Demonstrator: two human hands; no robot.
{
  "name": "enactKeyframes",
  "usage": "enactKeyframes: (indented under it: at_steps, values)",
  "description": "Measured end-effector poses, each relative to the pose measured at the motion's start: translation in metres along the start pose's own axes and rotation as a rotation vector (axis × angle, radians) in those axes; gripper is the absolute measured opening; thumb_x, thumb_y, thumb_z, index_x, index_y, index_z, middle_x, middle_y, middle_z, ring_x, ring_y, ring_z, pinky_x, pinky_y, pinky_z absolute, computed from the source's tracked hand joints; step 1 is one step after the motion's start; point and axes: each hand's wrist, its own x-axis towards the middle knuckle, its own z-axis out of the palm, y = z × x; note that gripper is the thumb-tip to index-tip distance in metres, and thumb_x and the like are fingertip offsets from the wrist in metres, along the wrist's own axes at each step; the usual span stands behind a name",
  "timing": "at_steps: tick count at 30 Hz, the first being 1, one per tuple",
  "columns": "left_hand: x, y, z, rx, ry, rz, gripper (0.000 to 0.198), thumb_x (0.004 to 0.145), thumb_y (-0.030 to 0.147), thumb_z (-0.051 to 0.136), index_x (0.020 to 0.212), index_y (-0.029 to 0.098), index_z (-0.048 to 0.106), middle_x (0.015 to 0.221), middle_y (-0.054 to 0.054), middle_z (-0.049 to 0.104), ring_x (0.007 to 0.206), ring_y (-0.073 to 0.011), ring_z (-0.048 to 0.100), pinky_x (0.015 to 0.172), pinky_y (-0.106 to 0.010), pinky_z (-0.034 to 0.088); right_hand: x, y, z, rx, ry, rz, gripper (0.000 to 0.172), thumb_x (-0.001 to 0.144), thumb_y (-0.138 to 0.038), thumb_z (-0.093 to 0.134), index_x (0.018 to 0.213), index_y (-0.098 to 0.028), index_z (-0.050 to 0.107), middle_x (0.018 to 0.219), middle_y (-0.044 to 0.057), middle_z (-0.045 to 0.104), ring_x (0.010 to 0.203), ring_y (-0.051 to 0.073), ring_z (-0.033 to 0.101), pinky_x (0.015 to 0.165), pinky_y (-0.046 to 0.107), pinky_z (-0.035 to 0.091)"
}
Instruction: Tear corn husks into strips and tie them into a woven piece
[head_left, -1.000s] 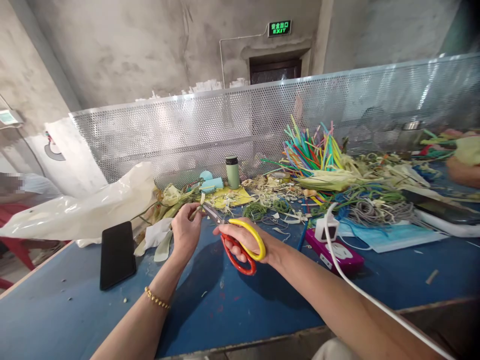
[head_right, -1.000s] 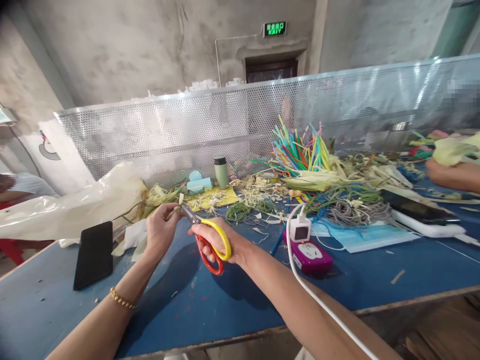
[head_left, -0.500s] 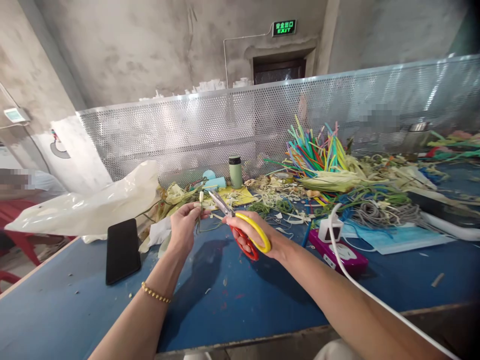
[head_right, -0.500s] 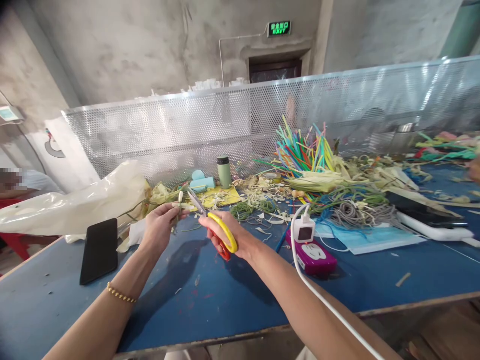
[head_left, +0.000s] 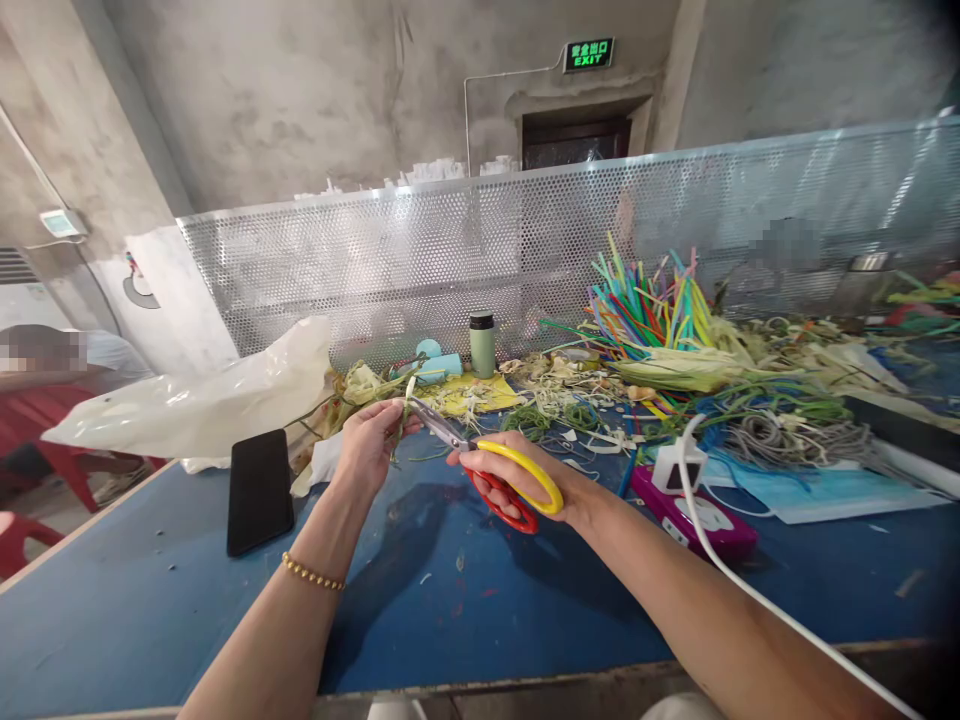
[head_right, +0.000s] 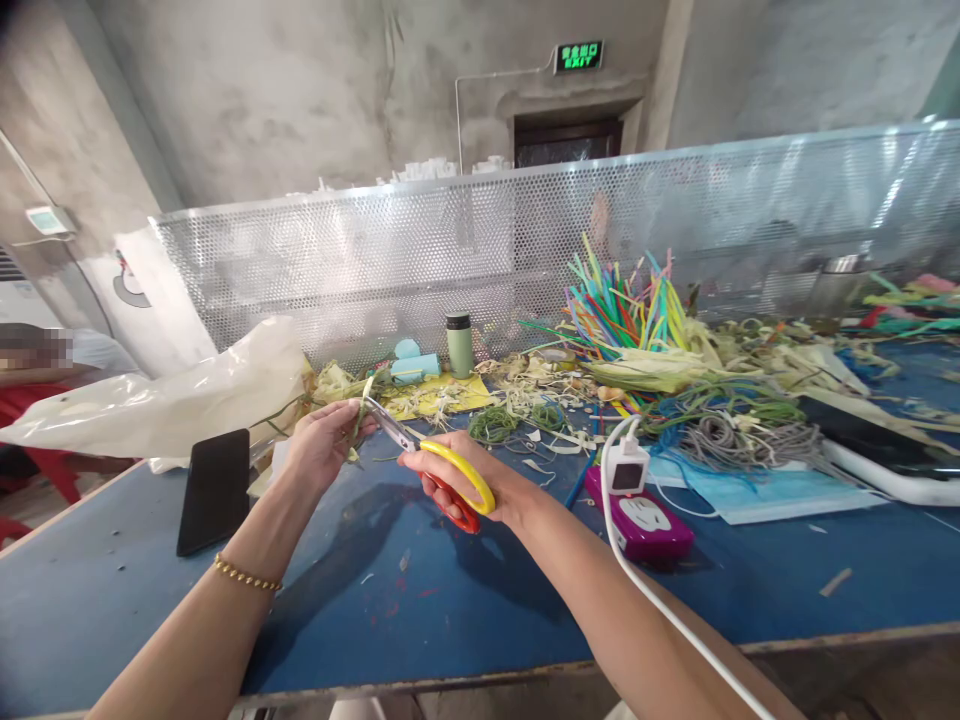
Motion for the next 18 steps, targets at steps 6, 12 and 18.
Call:
enactKeyframes:
  at_steps: [6,12,18]
  values:
    - [-0.0007,-0.0011,0.0016,-0.029,-0.010,-0.003,0.012,0.065,0.018,0.071,0.074,0.010,0.070,0.069,-0.005,0.070,0.058,-0.0125,0.064,0.066,-0.027,0.057,-0.0011,-0.0002,-0.0002,0.031,-0.037,-0.042,0.037,0.085,-0.046,0.058,0.103,-0.014,0.063,0.058,-0.005,0.054,0.035,0.006,0.044,0.032,0.017,0.033]
    - [-0.0023,-0.0039,0.0033,-0.033,-0.059,-0.051,0.011,0.067,0.016,0.069,0.076,0.010,0.070,0.071,-0.006,0.070,0.062,-0.0144,0.066,0.068,-0.029,0.057,-0.0004,-0.0001,-0.0014,0.083,-0.043,-0.039,0.038,0.087,-0.047,0.057,0.106,-0.015,0.062,0.060,-0.004,0.053,0.037,0.006,0.044,0.033,0.017,0.033]
    - [0.0007,-0.0089,0.0029,-0.068,-0.109,0.017,0.013,0.066,0.016,0.070,0.077,0.011,0.069,0.073,-0.004,0.069,0.065,-0.0130,0.064,0.070,-0.027,0.055,0.0026,0.0042,-0.0026,0.165,-0.081,0.013,0.038,0.087,-0.045,0.056,0.110,-0.016,0.062,0.062,-0.004,0.052,0.039,0.006,0.043,0.033,0.017,0.035]
